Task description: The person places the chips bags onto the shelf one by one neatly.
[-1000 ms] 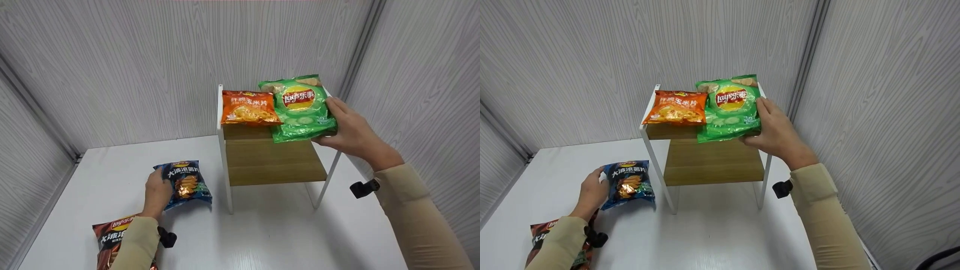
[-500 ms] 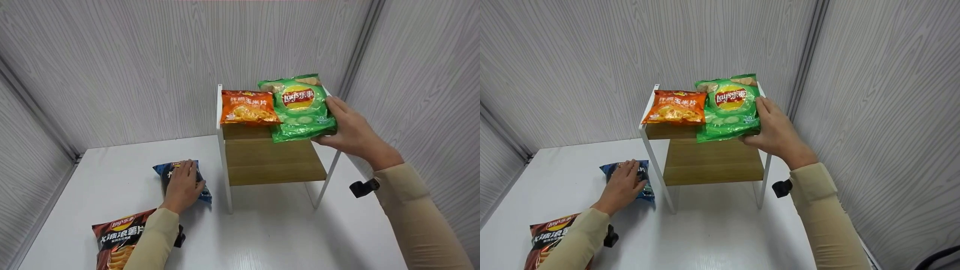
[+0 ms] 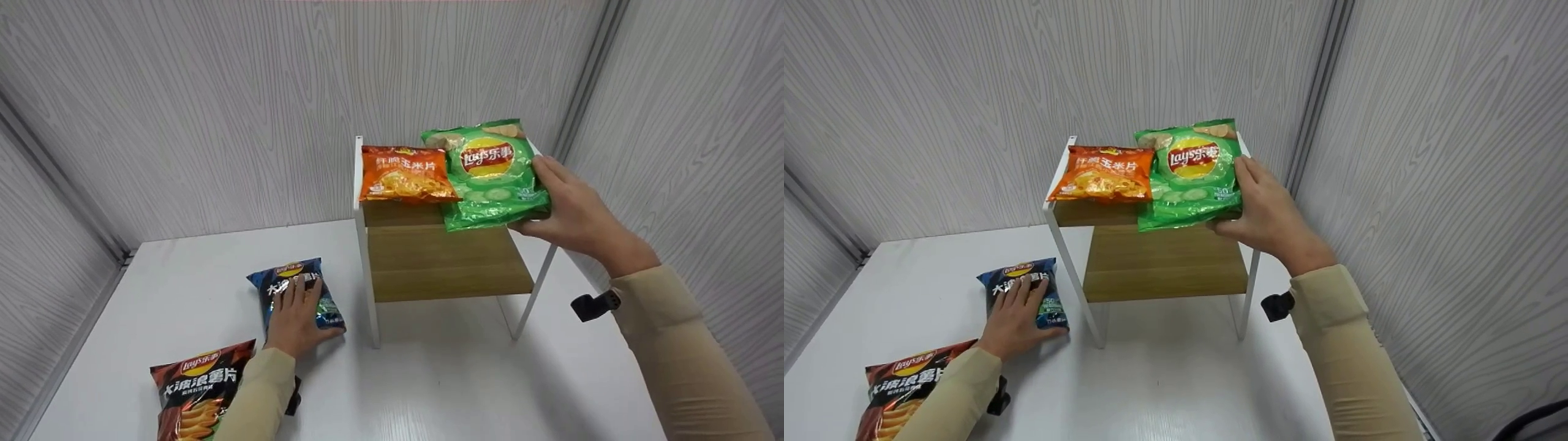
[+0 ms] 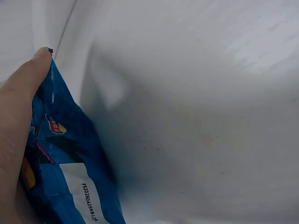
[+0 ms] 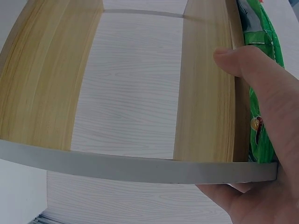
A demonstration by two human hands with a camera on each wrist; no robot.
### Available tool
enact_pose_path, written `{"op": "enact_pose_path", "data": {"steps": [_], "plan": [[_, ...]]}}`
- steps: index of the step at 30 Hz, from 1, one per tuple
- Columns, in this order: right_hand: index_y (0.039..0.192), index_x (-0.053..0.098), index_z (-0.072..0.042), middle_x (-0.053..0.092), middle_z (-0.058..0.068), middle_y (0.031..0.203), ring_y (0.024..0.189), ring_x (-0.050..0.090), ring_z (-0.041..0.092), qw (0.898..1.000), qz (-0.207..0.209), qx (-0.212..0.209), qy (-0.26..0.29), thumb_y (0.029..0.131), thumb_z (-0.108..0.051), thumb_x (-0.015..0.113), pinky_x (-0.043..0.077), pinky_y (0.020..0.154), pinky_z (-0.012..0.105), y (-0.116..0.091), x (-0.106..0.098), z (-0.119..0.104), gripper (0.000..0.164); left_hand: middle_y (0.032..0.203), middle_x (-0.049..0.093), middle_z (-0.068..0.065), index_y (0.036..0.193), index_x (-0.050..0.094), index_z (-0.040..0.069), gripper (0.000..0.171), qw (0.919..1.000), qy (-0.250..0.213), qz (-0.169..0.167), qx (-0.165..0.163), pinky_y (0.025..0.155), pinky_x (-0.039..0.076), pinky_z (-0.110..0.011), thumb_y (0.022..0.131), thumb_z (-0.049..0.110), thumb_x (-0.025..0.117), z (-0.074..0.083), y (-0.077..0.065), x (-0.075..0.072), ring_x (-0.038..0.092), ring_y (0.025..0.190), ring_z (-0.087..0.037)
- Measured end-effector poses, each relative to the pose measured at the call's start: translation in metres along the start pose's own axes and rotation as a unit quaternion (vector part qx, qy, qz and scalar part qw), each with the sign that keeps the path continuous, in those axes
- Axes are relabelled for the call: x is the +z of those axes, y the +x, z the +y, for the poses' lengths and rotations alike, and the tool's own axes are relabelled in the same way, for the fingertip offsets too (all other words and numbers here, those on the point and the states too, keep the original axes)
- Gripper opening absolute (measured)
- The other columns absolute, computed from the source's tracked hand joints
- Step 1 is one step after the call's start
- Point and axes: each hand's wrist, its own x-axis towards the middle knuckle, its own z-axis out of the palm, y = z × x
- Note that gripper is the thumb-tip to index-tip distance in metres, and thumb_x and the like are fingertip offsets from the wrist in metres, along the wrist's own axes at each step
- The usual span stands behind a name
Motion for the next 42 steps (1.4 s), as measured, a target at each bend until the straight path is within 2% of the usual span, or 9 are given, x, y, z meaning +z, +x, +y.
{"op": "enact_pose_path", "data": {"steps": [9,15,19,22,26,29,34,42], "plan": [[0.159,0.019,-0.008,0.026,0.013,0.162,0.140,0.037,0.042,1.000,-0.002,0.005,0.004,0.079,-0.040,0.081,0.037,0.109,0.065,-0.001,0.001,0.001,0.105,0.165,0.016,-0.018,0.158,0.026,0.020,0.117,0.9996,0.018,0.021,-0.005,0.117,0.007,-0.073,0.067,0.071,0.077,-0.003,-0.010,0.020,0.015,0.152,-0.042],[0.159,0.018,-0.008,0.026,0.012,0.162,0.140,0.037,0.040,1.000,-0.002,0.005,0.011,0.080,-0.037,0.081,0.038,0.109,0.063,-0.001,0.001,0.001,0.105,0.167,0.010,-0.016,0.160,0.017,0.016,0.124,0.9990,0.032,0.022,-0.022,0.112,0.003,-0.079,0.066,0.074,0.075,-0.005,-0.012,0.027,0.009,0.154,-0.040],[0.159,0.018,-0.008,0.027,0.012,0.161,0.139,0.037,0.038,1.000,-0.004,0.004,0.013,0.080,-0.036,0.081,0.039,0.109,0.062,-0.001,0.001,0.001,0.104,0.167,0.005,-0.017,0.160,0.010,0.008,0.129,0.9993,0.012,0.008,-0.035,0.114,0.002,-0.075,0.068,0.071,0.076,-0.004,-0.013,0.027,0.003,0.154,-0.040],[0.159,0.018,-0.008,0.027,0.012,0.160,0.138,0.038,0.037,1.000,-0.003,0.001,0.013,0.080,-0.036,0.081,0.040,0.109,0.062,-0.001,0.001,0.001,0.105,0.167,0.004,-0.019,0.159,0.010,0.004,0.129,0.9993,0.001,0.005,-0.038,0.115,0.004,-0.073,0.069,0.069,0.076,-0.003,-0.012,0.026,0.002,0.154,-0.041],[0.159,0.018,-0.009,0.027,0.012,0.161,0.139,0.038,0.037,1.000,-0.003,0.001,0.014,0.080,-0.037,0.081,0.039,0.110,0.062,-0.001,0.000,0.000,0.105,0.165,0.006,-0.025,0.158,0.020,0.004,0.123,0.9990,0.002,0.023,-0.038,0.116,0.011,-0.072,0.069,0.068,0.077,-0.003,-0.012,0.024,0.003,0.152,-0.045],[0.159,0.018,-0.009,0.028,0.011,0.160,0.138,0.038,0.037,1.000,-0.003,0.003,0.013,0.080,-0.038,0.081,0.039,0.110,0.062,-0.001,0.000,0.000,0.105,0.164,0.009,-0.028,0.156,0.026,0.006,0.119,0.9985,0.020,0.037,-0.035,0.115,0.016,-0.072,0.069,0.069,0.076,-0.002,-0.013,0.021,0.005,0.151,-0.049],[0.159,0.018,-0.008,0.026,0.013,0.162,0.142,0.035,0.040,1.000,-0.005,0.005,0.010,0.079,-0.041,0.081,0.037,0.111,0.063,0.000,0.000,-0.001,0.106,0.164,0.013,-0.026,0.157,0.026,0.009,0.121,0.9972,0.053,0.035,-0.038,0.112,0.015,-0.076,0.066,0.071,0.077,-0.002,-0.013,0.020,0.008,0.150,-0.050],[0.159,0.018,-0.009,0.025,0.013,0.162,0.142,0.035,0.041,1.000,-0.004,0.008,0.012,0.079,-0.041,0.081,0.038,0.109,0.064,-0.001,0.000,0.000,0.106,0.164,0.015,-0.024,0.158,0.025,0.012,0.125,0.9968,0.053,0.043,-0.043,0.105,0.014,-0.081,0.062,0.068,0.082,-0.004,-0.013,0.025,0.012,0.149,-0.052]]}}
